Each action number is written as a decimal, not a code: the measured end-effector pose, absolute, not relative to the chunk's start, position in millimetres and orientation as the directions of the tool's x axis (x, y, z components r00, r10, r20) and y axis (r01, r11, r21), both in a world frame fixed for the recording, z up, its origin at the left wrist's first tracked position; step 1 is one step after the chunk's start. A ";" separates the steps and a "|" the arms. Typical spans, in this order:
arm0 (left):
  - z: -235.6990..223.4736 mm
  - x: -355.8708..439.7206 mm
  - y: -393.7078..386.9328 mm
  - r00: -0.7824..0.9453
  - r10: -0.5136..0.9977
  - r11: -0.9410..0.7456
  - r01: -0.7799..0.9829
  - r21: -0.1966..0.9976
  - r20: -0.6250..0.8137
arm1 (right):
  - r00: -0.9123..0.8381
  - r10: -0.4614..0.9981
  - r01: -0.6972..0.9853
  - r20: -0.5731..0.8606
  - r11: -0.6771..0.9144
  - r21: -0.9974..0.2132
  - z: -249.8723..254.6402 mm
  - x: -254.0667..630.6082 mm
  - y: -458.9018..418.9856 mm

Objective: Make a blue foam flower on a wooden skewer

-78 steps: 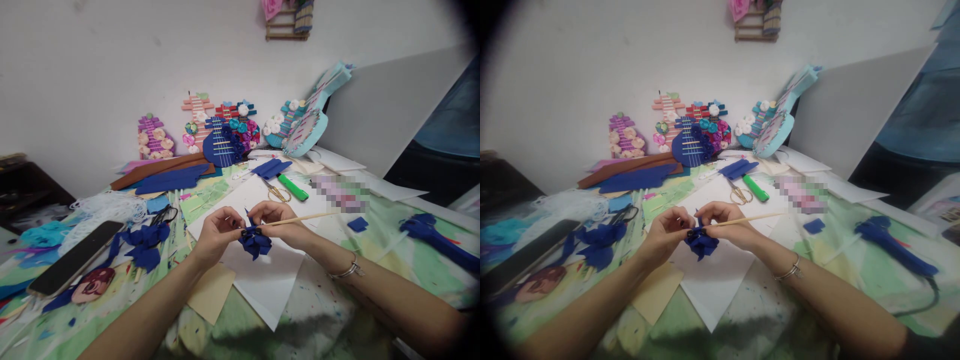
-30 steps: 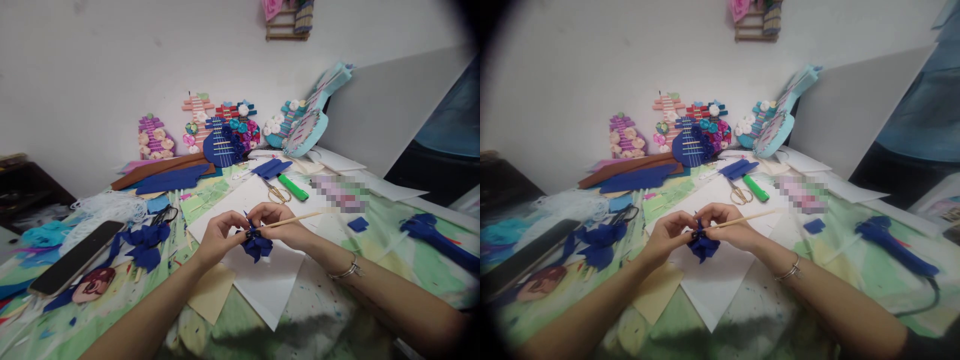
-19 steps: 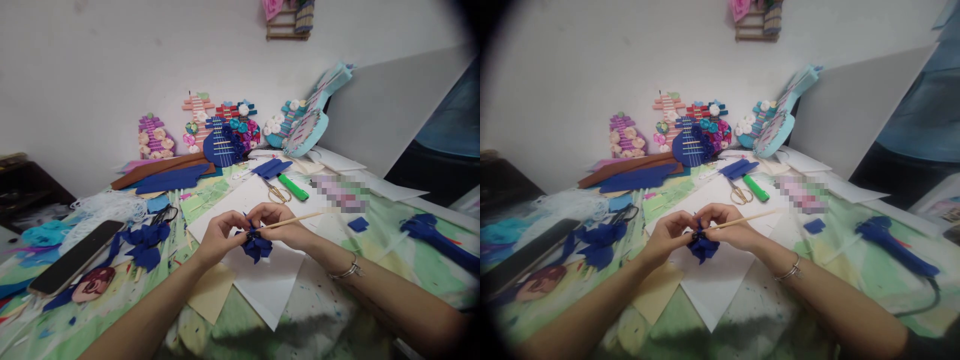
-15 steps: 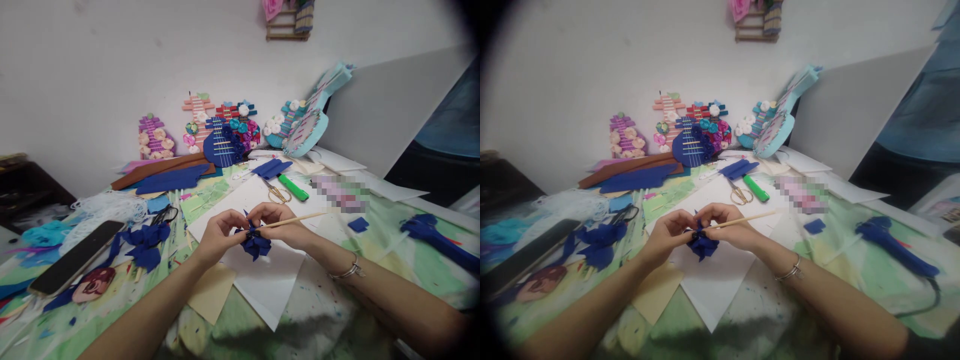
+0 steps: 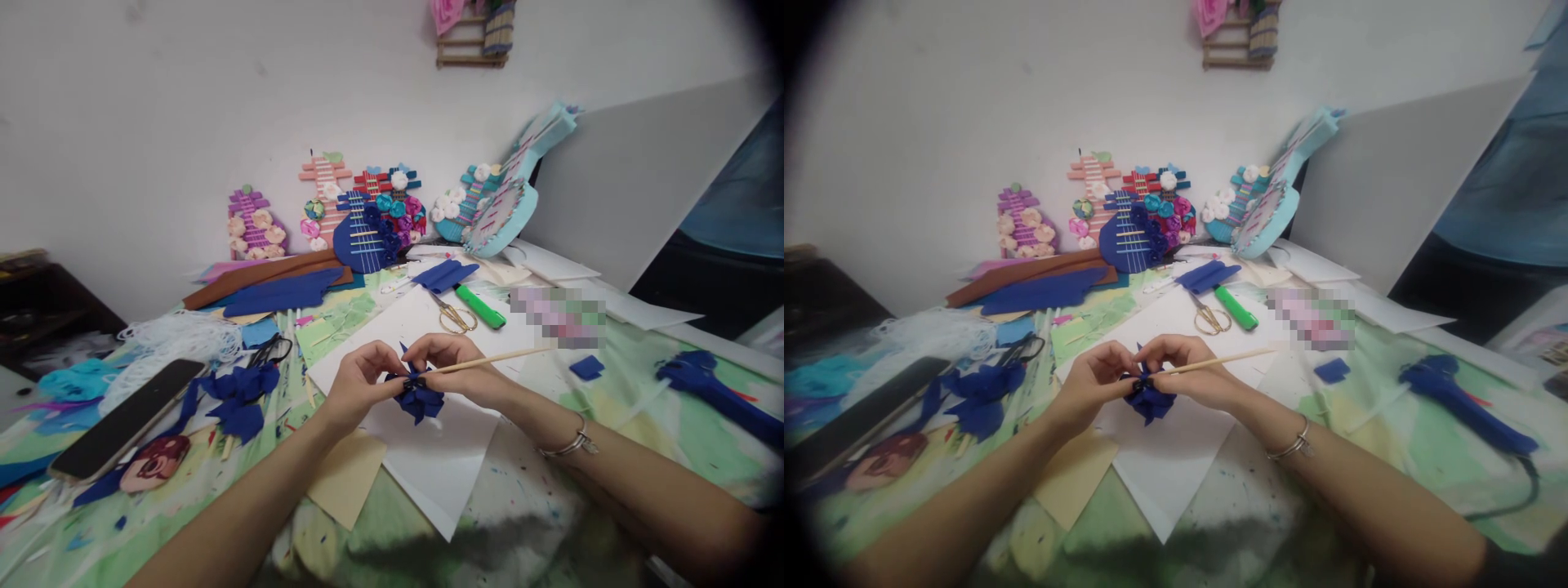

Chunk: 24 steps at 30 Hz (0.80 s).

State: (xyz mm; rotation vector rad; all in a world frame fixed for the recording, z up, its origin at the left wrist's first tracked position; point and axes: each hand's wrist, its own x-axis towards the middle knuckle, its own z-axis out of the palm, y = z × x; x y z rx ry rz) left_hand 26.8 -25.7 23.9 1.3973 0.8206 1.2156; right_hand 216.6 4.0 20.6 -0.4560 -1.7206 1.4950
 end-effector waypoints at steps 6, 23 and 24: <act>23.5 27.6 -26.3 0.253 0.939 -0.203 -0.136 0.970 0.232 | -0.632 0.698 -0.238 0.335 0.237 -0.942 19.4 217.4 4.7; 23.9 25.9 -24.3 0.183 0.946 -0.239 -0.171 0.956 0.269 | -0.527 0.810 -0.205 0.256 0.171 -0.964 23.0 215.5 5.0; 24.3 25.8 -24.2 0.168 0.948 -0.244 -0.168 0.955 0.272 | -0.502 0.824 -0.216 0.263 0.175 -0.961 23.5 215.7 5.7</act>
